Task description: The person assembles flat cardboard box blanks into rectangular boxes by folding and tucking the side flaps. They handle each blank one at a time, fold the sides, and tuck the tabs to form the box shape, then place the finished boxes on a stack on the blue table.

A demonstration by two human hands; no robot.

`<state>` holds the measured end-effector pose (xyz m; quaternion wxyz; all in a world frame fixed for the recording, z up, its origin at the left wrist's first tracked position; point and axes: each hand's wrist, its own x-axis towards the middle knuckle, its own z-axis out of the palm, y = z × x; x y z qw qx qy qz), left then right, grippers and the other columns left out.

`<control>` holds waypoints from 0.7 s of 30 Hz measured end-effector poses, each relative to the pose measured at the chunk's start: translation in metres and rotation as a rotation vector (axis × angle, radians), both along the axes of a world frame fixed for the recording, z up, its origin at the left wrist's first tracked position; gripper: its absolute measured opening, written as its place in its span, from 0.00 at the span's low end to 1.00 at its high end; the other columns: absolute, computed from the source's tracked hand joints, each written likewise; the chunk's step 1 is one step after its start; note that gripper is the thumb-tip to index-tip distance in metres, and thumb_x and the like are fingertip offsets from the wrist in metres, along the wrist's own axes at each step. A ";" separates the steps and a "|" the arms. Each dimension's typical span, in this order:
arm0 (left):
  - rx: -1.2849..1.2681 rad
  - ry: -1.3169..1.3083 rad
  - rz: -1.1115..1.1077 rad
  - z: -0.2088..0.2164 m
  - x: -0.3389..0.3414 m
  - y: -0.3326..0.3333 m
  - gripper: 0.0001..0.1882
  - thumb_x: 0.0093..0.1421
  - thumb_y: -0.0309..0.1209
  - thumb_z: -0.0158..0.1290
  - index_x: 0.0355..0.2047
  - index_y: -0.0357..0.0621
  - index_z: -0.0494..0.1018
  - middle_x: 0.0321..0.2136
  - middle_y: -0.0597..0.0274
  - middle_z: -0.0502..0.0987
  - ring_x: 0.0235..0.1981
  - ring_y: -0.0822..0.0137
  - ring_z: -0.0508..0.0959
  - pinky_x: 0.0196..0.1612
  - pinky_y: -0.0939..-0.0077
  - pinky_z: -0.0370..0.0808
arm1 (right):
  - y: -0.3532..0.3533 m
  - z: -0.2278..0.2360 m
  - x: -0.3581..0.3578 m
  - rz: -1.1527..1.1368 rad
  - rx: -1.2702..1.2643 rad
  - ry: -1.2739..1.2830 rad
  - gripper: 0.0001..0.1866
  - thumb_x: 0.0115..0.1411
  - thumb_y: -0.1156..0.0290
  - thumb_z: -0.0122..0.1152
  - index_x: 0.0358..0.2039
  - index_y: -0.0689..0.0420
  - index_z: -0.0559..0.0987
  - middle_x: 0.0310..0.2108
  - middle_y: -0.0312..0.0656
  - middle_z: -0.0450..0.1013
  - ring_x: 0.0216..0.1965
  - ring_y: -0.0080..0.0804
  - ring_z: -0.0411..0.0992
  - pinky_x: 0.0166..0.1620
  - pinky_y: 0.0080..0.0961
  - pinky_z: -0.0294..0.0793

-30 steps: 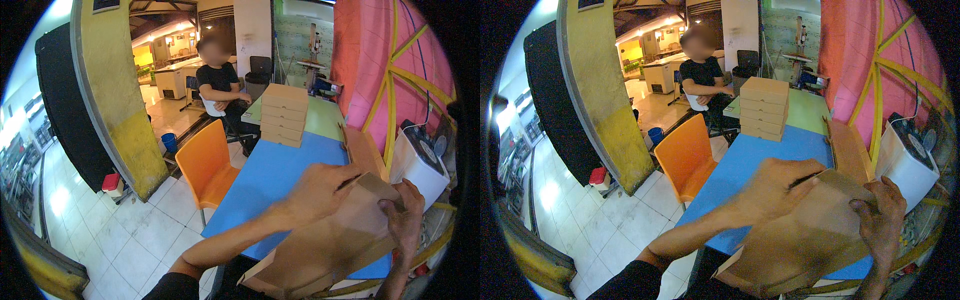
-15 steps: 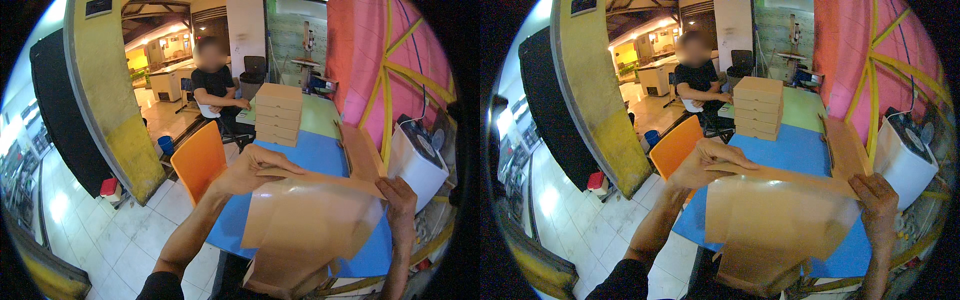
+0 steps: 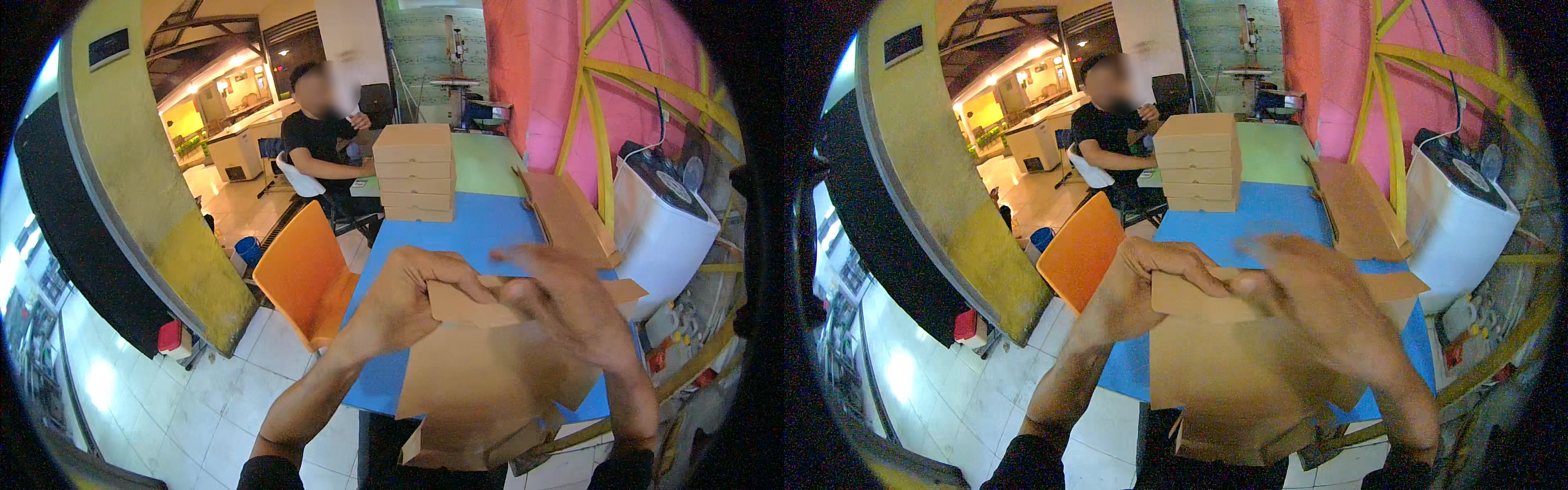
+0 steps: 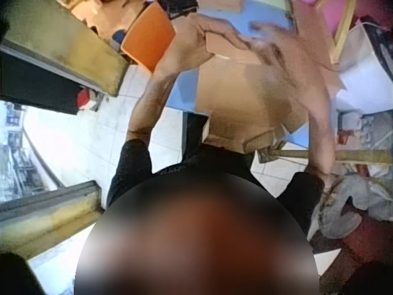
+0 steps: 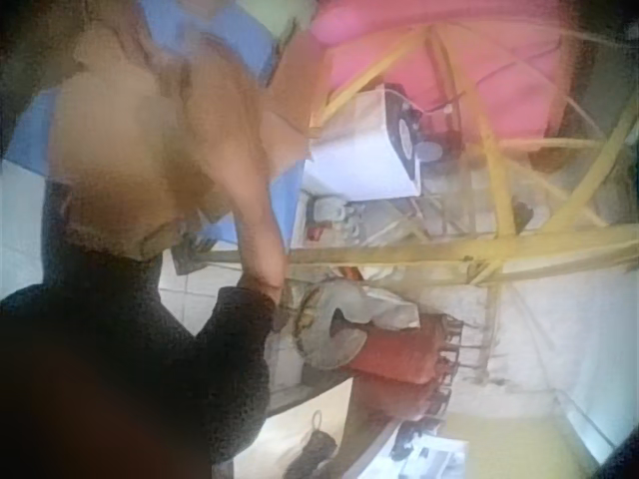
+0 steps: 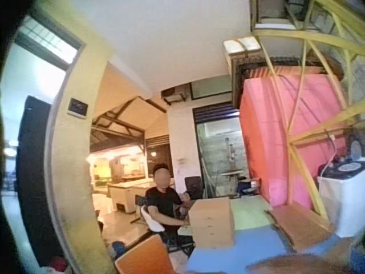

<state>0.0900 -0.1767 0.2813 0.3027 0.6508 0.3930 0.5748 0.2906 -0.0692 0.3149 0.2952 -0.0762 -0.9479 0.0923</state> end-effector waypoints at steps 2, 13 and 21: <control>0.125 0.191 0.062 0.003 0.007 0.000 0.07 0.55 0.18 0.57 0.34 0.41 0.80 0.32 0.66 0.79 0.34 0.76 0.77 0.38 0.81 0.73 | 0.003 0.000 -0.007 0.054 -0.143 -0.094 0.12 0.63 0.66 0.56 0.40 0.62 0.78 0.30 0.52 0.76 0.34 0.43 0.77 0.38 0.36 0.74; -0.042 1.006 0.360 0.047 0.015 -0.019 0.17 0.64 0.46 0.49 0.35 0.46 0.75 0.23 0.50 0.76 0.28 0.53 0.79 0.32 0.61 0.74 | -0.004 -0.025 -0.014 0.018 0.023 0.065 0.06 0.52 0.67 0.62 0.25 0.55 0.75 0.19 0.45 0.72 0.23 0.46 0.73 0.26 0.40 0.70; -0.012 1.055 0.457 0.054 0.032 -0.034 0.07 0.58 0.35 0.57 0.26 0.47 0.75 0.16 0.51 0.73 0.23 0.46 0.77 0.25 0.55 0.70 | -0.011 -0.018 -0.001 0.107 -0.047 0.129 0.03 0.51 0.75 0.62 0.26 0.58 0.76 0.21 0.44 0.73 0.24 0.44 0.73 0.26 0.38 0.71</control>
